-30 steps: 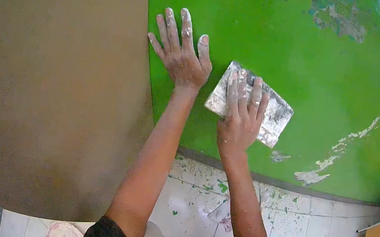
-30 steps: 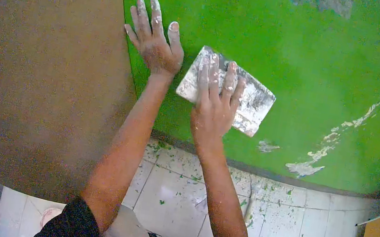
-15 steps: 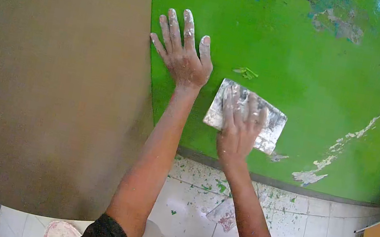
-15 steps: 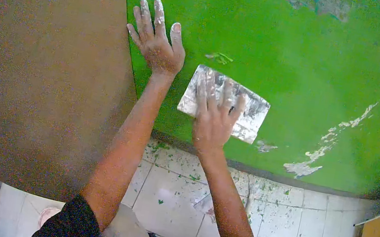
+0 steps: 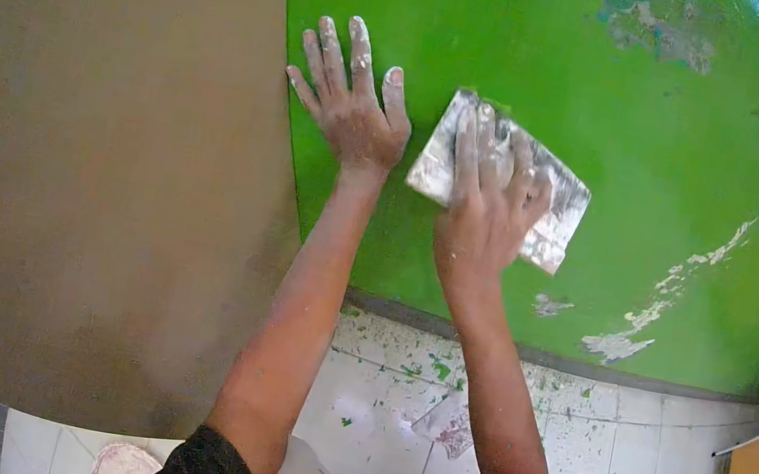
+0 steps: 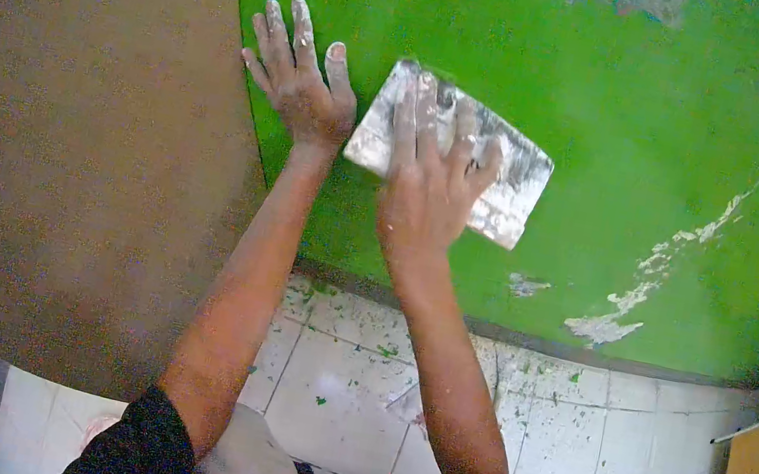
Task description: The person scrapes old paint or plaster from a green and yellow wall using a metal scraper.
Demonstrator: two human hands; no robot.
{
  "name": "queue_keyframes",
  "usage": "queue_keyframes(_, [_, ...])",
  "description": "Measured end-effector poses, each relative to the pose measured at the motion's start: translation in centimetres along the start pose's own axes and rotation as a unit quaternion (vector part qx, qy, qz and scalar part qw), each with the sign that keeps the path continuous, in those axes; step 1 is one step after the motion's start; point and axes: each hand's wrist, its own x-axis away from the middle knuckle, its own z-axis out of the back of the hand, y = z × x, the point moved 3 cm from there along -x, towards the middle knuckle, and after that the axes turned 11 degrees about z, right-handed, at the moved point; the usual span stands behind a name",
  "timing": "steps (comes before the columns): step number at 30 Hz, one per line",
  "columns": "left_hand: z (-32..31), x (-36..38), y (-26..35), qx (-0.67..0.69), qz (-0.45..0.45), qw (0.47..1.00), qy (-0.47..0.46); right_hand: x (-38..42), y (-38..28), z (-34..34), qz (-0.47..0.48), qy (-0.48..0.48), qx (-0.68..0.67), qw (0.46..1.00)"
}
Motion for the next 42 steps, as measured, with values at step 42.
queue_keyframes(42, [1.6, -1.6, 6.1, 0.178, -0.230, 0.956, -0.045, 15.2, 13.8, 13.4, -0.481, -0.252, -0.325, 0.774])
